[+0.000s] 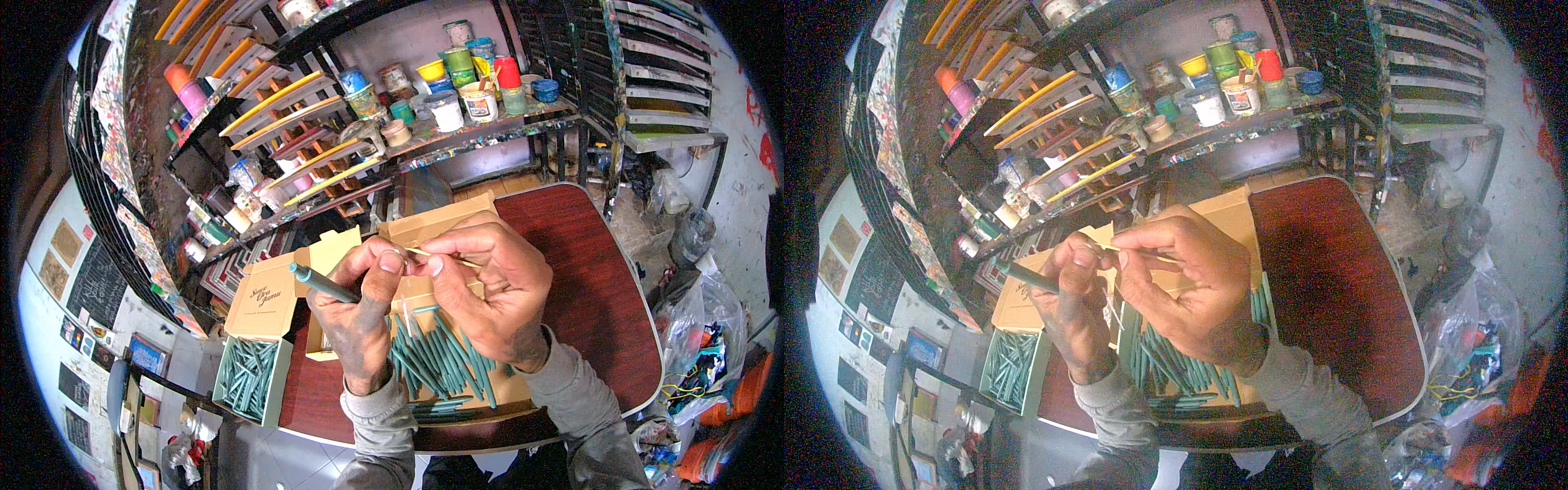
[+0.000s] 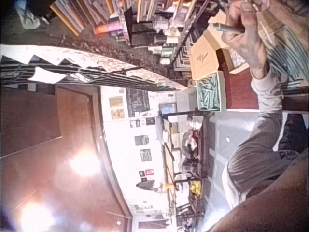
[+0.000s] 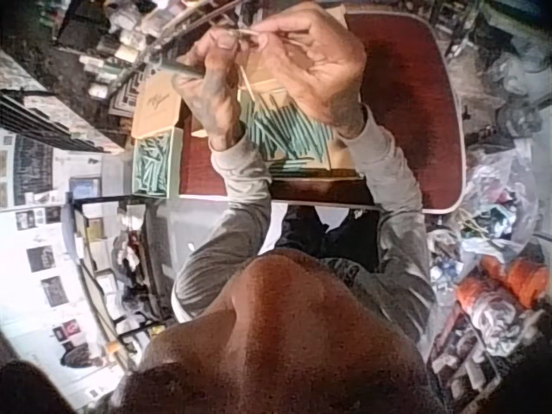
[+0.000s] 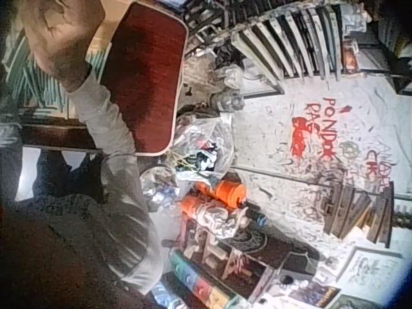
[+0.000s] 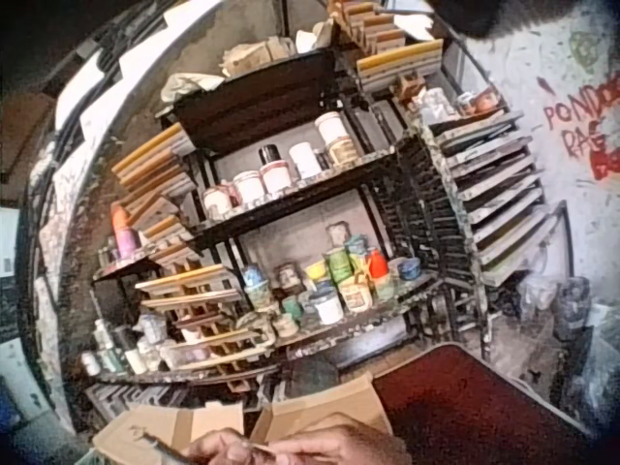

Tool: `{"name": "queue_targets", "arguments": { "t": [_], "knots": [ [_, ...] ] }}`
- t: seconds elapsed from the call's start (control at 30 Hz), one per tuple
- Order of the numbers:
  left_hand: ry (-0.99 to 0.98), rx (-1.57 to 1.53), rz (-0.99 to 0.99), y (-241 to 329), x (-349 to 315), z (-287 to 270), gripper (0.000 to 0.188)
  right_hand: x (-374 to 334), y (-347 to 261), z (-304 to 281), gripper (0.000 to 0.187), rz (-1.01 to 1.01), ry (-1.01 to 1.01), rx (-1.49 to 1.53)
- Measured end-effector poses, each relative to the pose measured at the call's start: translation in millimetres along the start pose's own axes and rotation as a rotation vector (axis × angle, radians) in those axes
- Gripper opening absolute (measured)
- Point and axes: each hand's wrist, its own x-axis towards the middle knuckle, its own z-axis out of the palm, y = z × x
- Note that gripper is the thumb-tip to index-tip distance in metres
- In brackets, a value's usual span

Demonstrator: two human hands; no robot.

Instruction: The person inserts small white plastic tags into the ends of green sticks, handling several items one at a time and placing the completed pieces into a cardboard box.

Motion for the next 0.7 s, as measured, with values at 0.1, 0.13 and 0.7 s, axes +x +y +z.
{"name": "queue_targets", "arguments": {
  "t": [0.1, 0.13, 0.7],
  "knots": [
    [0.006, 0.021, -0.001, -1.0, 1.2, 1.8, 0.026, -0.1, -1.1, 0.1, 0.016, 0.005, -0.014, -0.011],
    [-0.004, 0.017, -0.001, -1.2, 1.6, 1.6, 0.026, 0.2, -1.0, -0.1, 0.016, 0.009, -0.014, -0.005],
    [-0.067, -0.091, -0.009, 1.9, 2.8, -5.1, 0.017, -1.2, 4.9, 1.4, 0.012, -0.04, 0.006, -0.046]
  ]
}}
